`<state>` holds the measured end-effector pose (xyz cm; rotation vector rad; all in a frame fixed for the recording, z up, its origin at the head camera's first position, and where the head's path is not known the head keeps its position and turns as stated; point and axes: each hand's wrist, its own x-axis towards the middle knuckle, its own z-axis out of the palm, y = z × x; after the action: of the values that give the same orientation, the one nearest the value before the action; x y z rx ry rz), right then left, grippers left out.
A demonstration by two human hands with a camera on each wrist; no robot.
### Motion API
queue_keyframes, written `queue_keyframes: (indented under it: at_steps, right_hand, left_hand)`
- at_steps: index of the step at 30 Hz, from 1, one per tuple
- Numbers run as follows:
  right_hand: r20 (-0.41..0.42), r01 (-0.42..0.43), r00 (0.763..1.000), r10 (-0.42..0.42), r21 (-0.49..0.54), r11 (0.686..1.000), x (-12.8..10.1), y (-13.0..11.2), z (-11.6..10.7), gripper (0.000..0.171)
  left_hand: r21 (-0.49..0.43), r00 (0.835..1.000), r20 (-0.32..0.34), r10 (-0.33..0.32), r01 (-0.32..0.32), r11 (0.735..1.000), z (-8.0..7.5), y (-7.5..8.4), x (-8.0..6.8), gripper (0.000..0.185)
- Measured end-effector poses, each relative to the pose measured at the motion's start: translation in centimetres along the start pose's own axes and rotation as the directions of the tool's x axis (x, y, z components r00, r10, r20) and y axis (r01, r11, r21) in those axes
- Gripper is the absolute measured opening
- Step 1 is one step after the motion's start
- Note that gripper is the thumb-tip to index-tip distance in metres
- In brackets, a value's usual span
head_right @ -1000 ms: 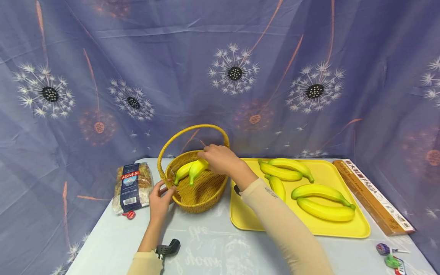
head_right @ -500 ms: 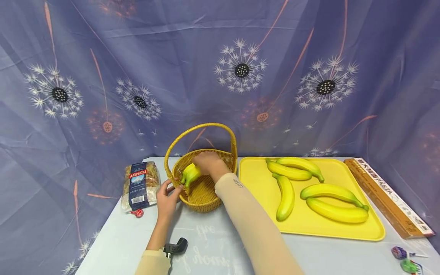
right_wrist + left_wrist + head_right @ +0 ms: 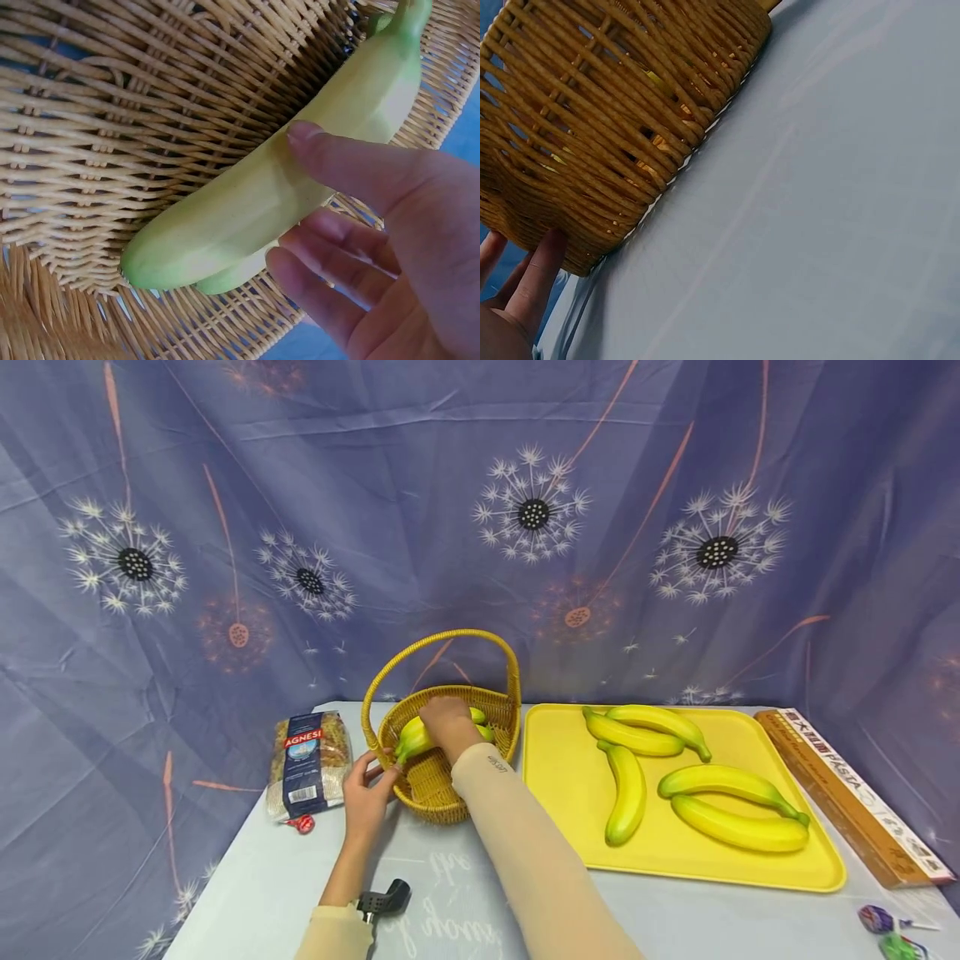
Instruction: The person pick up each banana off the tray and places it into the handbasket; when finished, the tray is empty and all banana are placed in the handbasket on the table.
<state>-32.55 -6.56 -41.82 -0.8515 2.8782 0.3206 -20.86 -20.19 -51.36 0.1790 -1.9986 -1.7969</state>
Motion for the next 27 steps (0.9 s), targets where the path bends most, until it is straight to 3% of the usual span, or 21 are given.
queue_keyframes:
  at_steps: [8,13,17,22,27]
  right_hand:
    - [0.046,0.012,0.999,-0.015,0.064,0.998,-1.1,0.6,-0.8,0.032]
    - [-0.034,0.086,0.996,-0.082,0.161,0.983,-2.7,2.6,-1.7,0.036]
    - [-0.129,0.175,0.981,-0.148,0.234,0.956,-5.2,5.2,-2.4,0.042]
    - [-0.23,0.247,0.954,-0.191,0.245,0.938,-9.1,9.1,-2.5,0.039]
    - [-0.273,0.217,0.952,-0.139,0.281,0.935,-13.7,13.3,-1.2,0.037]
  left_hand:
    - [0.029,1.0,-0.016,0.022,-0.021,0.999,0.1,-0.6,0.2,0.035]
    - [0.011,1.0,-0.019,0.023,-0.023,1.0,0.1,-0.6,0.3,0.033]
    - [0.007,1.0,-0.022,0.021,-0.021,1.0,0.1,-0.5,0.3,0.033]
    - [0.019,1.0,-0.026,0.018,-0.017,1.0,0.0,-0.6,0.3,0.034]
    - [0.023,0.999,-0.024,0.03,-0.029,0.999,0.0,-0.7,0.4,0.033]
